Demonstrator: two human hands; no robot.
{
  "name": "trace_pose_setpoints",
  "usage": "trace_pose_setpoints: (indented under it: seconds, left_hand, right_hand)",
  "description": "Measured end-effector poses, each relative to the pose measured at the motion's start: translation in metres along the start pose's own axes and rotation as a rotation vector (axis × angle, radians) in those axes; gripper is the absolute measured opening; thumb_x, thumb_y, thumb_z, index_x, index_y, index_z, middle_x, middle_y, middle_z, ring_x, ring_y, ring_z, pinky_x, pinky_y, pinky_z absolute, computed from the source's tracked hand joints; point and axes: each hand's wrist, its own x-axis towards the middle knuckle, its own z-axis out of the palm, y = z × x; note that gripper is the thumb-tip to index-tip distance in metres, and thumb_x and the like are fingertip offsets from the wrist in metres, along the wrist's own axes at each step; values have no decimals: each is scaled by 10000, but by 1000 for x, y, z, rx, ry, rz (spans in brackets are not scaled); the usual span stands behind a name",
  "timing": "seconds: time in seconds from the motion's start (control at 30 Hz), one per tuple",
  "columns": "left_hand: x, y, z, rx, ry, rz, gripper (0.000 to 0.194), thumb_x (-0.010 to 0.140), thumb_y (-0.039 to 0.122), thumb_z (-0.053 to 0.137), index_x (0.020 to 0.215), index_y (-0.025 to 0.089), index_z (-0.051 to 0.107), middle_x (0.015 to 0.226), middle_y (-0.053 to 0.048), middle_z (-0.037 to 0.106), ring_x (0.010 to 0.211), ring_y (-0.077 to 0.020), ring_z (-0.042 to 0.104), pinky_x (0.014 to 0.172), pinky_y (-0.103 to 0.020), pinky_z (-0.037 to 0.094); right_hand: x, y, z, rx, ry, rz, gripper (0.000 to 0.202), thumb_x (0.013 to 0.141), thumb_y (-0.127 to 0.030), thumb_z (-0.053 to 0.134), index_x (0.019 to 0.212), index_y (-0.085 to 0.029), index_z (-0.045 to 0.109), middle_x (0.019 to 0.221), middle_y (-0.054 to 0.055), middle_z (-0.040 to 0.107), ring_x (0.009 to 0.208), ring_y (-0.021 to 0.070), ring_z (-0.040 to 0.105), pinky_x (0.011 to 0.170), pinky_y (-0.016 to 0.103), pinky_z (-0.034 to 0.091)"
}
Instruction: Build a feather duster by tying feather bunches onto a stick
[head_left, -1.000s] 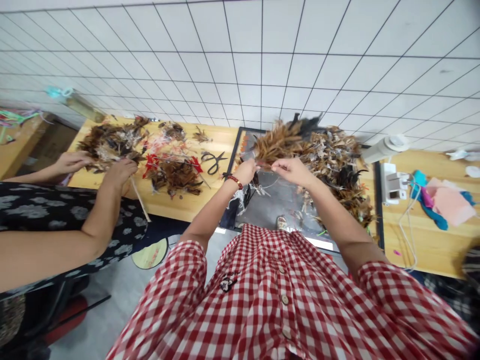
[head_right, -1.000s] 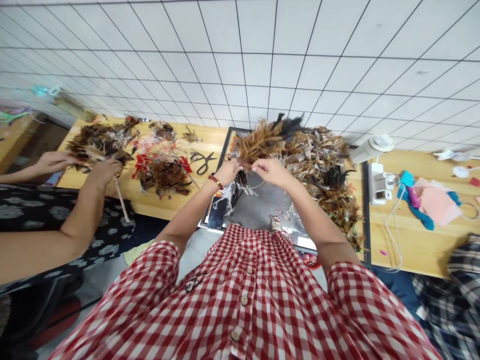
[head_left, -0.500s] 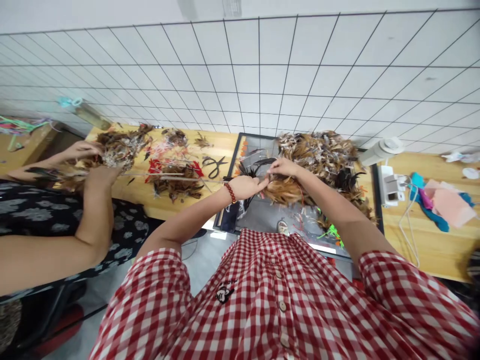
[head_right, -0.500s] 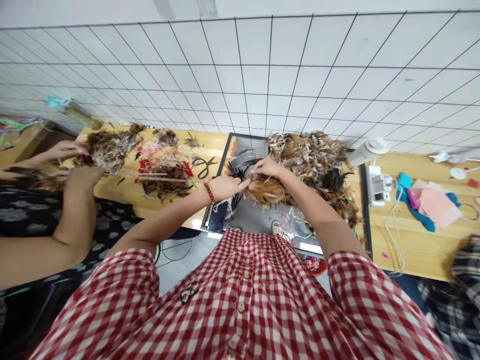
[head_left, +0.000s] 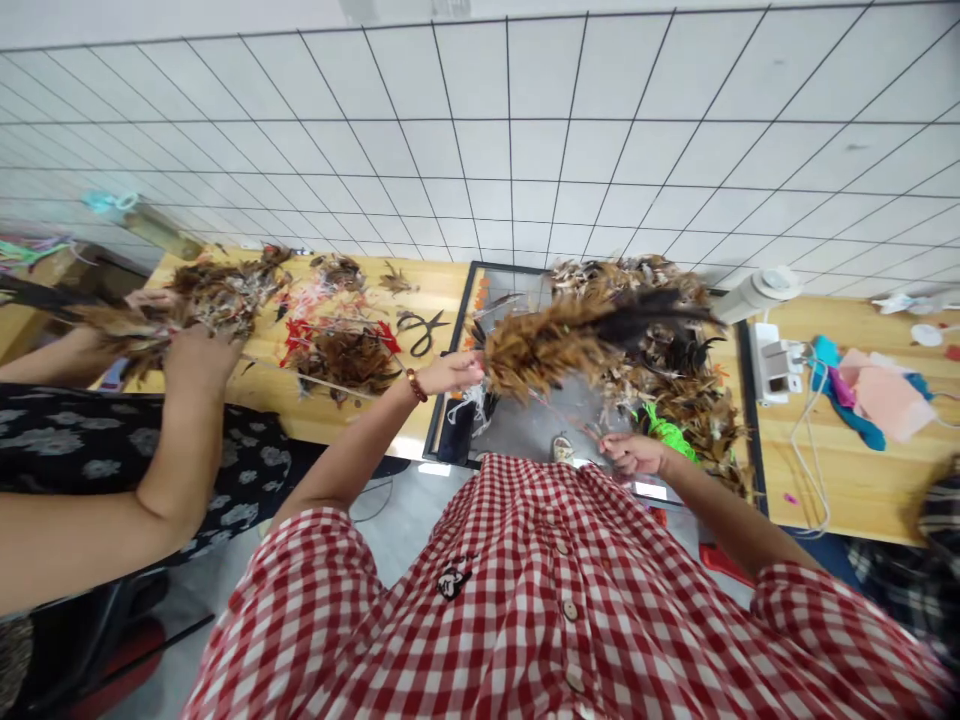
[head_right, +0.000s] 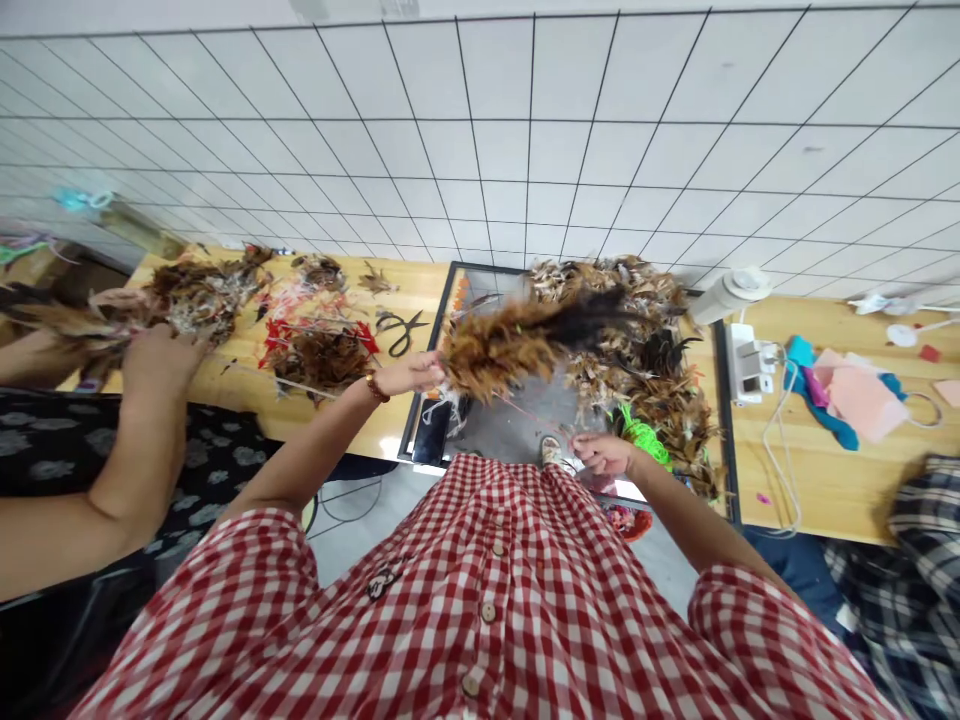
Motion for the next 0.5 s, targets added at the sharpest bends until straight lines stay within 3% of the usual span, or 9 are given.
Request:
trace_pose_setpoints:
  seconds: [0.07, 0.17, 0.27, 0.37, 0.5]
  left_hand:
    - [7, -1, 1, -277, 131, -54, 388, 802, 341, 805, 693, 197, 462, 533, 76, 346, 407, -44, 282, 405, -164, 184]
    - [21, 6, 9, -570, 316, -28, 469, 831, 342, 798, 695, 199, 372, 549, 91, 320, 409, -24, 237, 393, -128, 154]
    - [34, 16, 15, -714, 438, -9, 416, 912, 350, 717, 722, 193, 382, 563, 88, 330, 405, -19, 244, 379, -116, 164]
    - [43, 21, 12, -811, 471, -25, 301, 1034, 332, 513, 785, 165, 486, 557, 86, 318, 390, -21, 241, 362, -112, 167]
    - [51, 14, 9, -853, 536, -68, 370, 1072, 357, 408, 795, 141, 524, 548, 93, 301, 372, -12, 209, 349, -111, 141]
  right_hand:
    - [-3, 21, 13, 297, 6, -52, 453, 674, -554, 752, 854, -235, 486, 516, -148, 181, 427, 42, 95, 401, 188, 141]
    - [-2, 33, 34, 511, 188, -137, 489, 610, -547, 801, 854, -230, 520, 499, -140, 229, 409, 38, 126, 400, 200, 132]
    - [0, 32, 49, 523, 379, -157, 487, 584, -559, 812, 827, -228, 551, 463, -129, 257, 395, 51, 187, 402, 214, 154]
    - [0, 31, 52, 487, 540, -154, 478, 568, -578, 789, 816, -227, 578, 425, -128, 244, 388, 61, 178, 408, 232, 123]
    - [2, 36, 47, 376, 633, -160, 433, 623, -603, 690, 798, -219, 592, 427, -126, 216, 407, 70, 158, 432, 244, 111]
